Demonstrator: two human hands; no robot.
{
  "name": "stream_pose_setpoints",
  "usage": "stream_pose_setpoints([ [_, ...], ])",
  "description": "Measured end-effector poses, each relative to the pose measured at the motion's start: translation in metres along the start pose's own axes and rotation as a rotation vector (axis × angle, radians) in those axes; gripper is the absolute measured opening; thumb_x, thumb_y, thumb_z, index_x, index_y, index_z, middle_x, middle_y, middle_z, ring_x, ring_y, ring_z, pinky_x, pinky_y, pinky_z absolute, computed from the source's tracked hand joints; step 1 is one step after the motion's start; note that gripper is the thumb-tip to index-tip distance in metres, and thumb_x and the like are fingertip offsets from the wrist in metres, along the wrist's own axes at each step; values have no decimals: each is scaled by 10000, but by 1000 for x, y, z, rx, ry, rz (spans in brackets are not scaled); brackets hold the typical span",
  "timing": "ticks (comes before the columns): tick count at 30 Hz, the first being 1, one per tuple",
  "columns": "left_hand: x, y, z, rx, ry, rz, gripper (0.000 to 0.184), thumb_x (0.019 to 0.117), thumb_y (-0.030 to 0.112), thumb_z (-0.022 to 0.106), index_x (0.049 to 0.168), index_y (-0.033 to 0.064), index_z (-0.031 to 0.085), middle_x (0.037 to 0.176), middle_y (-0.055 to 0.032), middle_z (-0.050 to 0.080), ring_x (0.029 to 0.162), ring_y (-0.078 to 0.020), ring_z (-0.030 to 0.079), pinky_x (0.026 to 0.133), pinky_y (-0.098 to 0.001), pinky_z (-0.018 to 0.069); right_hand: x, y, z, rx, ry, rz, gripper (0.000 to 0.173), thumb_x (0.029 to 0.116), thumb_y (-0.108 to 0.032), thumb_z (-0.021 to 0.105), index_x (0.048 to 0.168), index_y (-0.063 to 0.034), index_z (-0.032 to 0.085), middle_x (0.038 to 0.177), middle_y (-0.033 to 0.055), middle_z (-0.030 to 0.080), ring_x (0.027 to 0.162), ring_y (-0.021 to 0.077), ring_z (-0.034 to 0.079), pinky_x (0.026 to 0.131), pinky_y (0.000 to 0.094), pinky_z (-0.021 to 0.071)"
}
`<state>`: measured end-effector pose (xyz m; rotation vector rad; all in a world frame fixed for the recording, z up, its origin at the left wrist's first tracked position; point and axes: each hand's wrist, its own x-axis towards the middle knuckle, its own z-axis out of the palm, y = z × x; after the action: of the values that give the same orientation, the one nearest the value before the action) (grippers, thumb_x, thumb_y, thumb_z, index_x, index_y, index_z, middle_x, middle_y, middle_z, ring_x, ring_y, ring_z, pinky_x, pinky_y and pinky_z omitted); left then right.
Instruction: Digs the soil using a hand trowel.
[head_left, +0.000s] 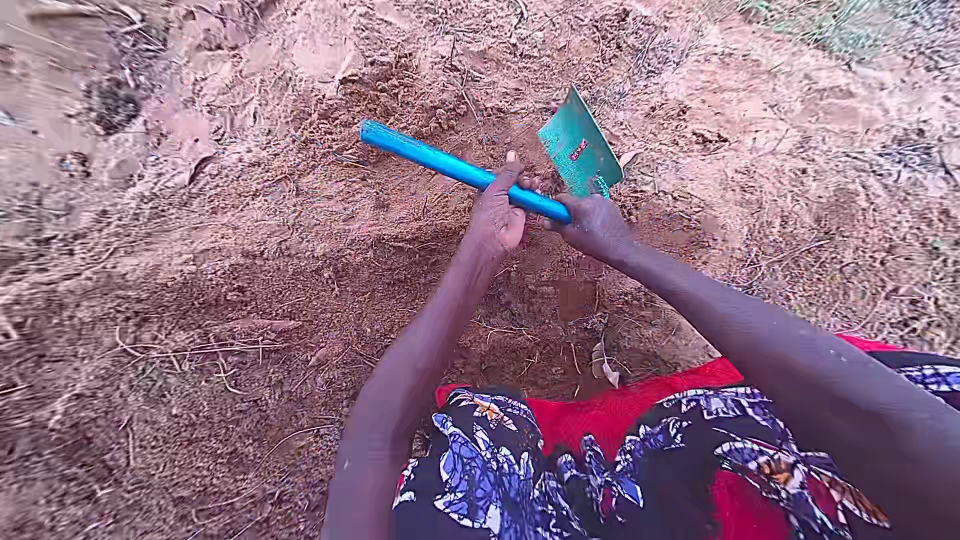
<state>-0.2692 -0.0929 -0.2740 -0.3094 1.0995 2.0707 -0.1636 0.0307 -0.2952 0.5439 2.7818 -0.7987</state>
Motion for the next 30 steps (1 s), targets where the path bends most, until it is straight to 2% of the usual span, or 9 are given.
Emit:
stream_pose_setpoints([
  [2,30,-25,26,14,-47,-42,125,1080,203,509,983,127,522,738,4,551,665,-129,601,718,-304,577,7,35,-9,-8,19,117,378,991,-358,675,1161,-21,690,948,266,699,922,484,681,765,685,494],
  [4,58,-43,41,-2,-57,-53,98,1078,193,518,1007,127,507,751,0,540,656,-122,591,700,-288,576,22,58,-16,-8,-20,198,364,988,-344,672,1139,-13,686,986,271,691,965,483,669,785,688,483],
  [8,75,-57,38,1,79,-32,116,1058,192,566,994,112,511,690,4,538,579,-105,575,618,-260,564,42,71,-3,106,-136,188,288,960,-263,708,1076,1,703,974,245,689,961,436,662,835,661,486],
  [11,55,-46,15,55,129,-25,137,1067,229,553,996,126,496,718,2,526,628,-132,580,698,-321,576,33,49,6,119,-219,143,315,974,-316,701,1106,-30,706,978,217,693,965,408,663,847,641,491],
  [15,7,-19,-22,138,201,54,147,1075,219,534,965,126,503,695,7,537,611,-126,592,676,-313,584,15,5,35,246,-294,16,276,958,-287,714,1061,-31,711,898,184,680,872,361,653,790,607,489],
  [19,-38,7,-70,145,324,67,109,1064,203,550,993,133,506,703,16,555,622,-115,614,691,-295,598,-5,-48,73,246,-378,-36,384,991,-368,670,1250,-84,687,1036,201,715,997,398,682,863,634,509],
  [20,-45,7,-76,136,339,71,106,1063,199,550,992,134,507,703,17,558,621,-112,617,686,-287,600,-9,-54,76,224,-382,-48,392,995,-374,662,1240,-68,685,1035,209,711,1003,404,678,870,631,505],
  [23,-53,9,-70,112,357,101,125,1065,206,551,976,134,499,707,9,536,610,-122,595,675,-307,592,-12,-57,68,224,-371,-68,321,979,-340,688,1083,-36,696,928,194,690,915,386,671,801,611,502],
  [30,-85,53,-81,132,390,171,149,1069,240,541,954,148,519,688,26,541,608,-105,597,666,-291,591,-18,-109,60,270,-399,-131,266,965,-305,678,1074,-64,708,930,164,694,911,355,673,779,593,504],
])
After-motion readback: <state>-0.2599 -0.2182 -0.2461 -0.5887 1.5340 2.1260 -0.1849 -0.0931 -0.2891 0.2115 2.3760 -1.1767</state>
